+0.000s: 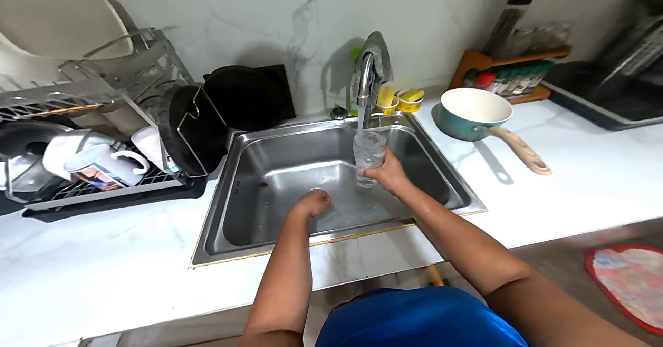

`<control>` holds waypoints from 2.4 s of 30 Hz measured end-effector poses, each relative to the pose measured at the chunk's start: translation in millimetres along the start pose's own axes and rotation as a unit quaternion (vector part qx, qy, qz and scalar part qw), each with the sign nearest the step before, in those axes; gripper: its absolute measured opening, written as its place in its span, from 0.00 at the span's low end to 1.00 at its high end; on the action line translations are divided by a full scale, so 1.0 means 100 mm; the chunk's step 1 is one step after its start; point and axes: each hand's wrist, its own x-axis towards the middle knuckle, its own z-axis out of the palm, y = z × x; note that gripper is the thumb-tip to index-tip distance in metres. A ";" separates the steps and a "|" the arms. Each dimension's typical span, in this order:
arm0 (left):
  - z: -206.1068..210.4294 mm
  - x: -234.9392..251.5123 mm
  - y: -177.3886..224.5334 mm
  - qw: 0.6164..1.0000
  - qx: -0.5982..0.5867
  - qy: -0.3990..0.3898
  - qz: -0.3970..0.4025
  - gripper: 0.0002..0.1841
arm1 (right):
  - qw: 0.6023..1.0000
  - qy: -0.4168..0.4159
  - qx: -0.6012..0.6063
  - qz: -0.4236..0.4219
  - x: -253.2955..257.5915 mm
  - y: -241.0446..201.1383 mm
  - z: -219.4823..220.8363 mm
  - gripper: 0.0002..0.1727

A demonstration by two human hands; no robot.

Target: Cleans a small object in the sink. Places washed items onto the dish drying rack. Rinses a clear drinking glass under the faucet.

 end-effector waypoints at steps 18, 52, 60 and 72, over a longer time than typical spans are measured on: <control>0.04 0.10 -0.05 0.999 -0.025 -0.019 -0.007 0.19 | 0.917 0.231 -0.317 0.069 0.42 -0.77 -2.74 0.54; 0.02 0.13 -0.05 0.999 -0.001 -0.032 -0.022 0.19 | 0.895 0.125 -0.427 0.027 0.50 -0.65 -1.73 0.49; 0.02 0.10 -0.07 0.999 -0.015 -0.027 -0.015 0.19 | 0.985 -0.147 -0.083 0.025 0.23 0.23 -0.06 0.47; 0.04 0.04 -0.01 1.000 0.016 -0.024 -0.006 0.20 | 0.984 -0.170 -0.033 0.031 0.13 0.36 0.16 0.50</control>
